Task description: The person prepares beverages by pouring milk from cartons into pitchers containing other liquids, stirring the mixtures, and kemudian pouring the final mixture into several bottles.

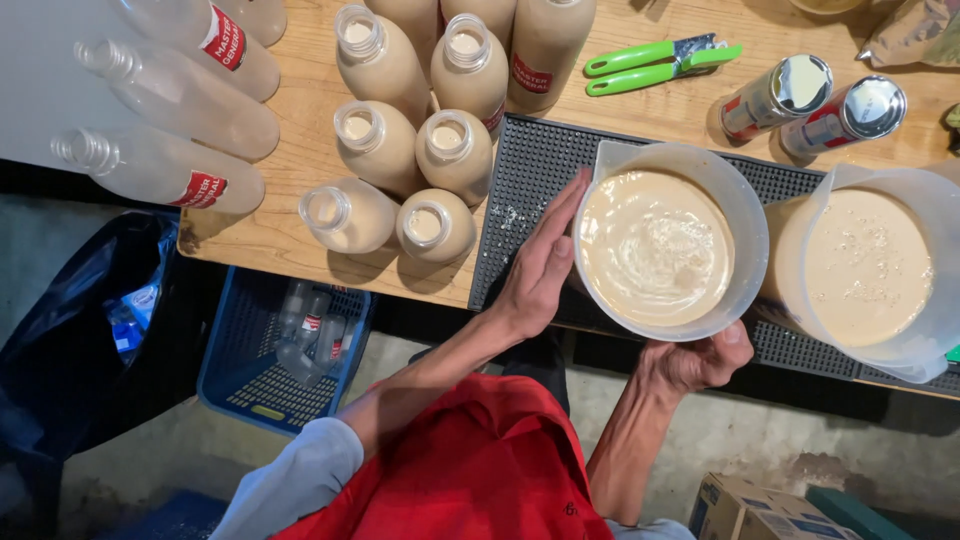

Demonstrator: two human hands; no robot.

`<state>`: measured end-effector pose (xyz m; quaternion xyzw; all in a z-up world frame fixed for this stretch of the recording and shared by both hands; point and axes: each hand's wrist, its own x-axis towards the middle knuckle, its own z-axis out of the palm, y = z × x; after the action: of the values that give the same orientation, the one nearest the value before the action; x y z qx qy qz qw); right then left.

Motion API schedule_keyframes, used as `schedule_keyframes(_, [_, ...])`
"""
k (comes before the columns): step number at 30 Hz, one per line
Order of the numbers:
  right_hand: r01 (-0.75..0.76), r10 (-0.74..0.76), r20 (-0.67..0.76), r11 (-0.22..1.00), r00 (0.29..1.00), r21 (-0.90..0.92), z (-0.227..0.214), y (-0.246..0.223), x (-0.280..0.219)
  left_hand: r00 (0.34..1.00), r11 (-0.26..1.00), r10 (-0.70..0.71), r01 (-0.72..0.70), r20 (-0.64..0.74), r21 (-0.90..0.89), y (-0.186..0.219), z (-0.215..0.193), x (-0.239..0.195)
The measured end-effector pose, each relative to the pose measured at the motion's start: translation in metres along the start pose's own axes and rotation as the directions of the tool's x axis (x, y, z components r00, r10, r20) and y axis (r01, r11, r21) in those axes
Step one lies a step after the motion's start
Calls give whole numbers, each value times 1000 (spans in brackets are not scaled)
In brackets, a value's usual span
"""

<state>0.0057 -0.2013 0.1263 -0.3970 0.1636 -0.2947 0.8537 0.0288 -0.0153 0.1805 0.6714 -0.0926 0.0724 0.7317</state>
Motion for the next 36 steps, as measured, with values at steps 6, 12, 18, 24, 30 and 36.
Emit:
schedule_keyframes(6, [70,-68,-50,997,996,28,-37,-21,-18,997,994,39,-32,66,-107,-7,17,-19])
schedule_keyframes(12, [138,-138,7,990,990,-12,0,-76,-40,983,992,93,-78,159,-97,35,8,-48])
schedule_keyframes(18, [213,-215,-69,976,974,-34,-27,-119,-51,911,854,389,-301,-136,425,33,-84,-106])
schedule_keyframes(24, [-215,141,267,938,953,273,9,-159,-77,857,687,414,-74,-306,723,14,-202,-71])
schedule_keyframes(30, [-124,106,227,990,968,67,19,-167,-82,937,833,118,88,-330,546,-34,-218,-63])
schedule_keyframes(36, [-50,49,184,999,982,-2,13,-166,-80,897,855,274,-62,-347,514,-13,-205,-87])
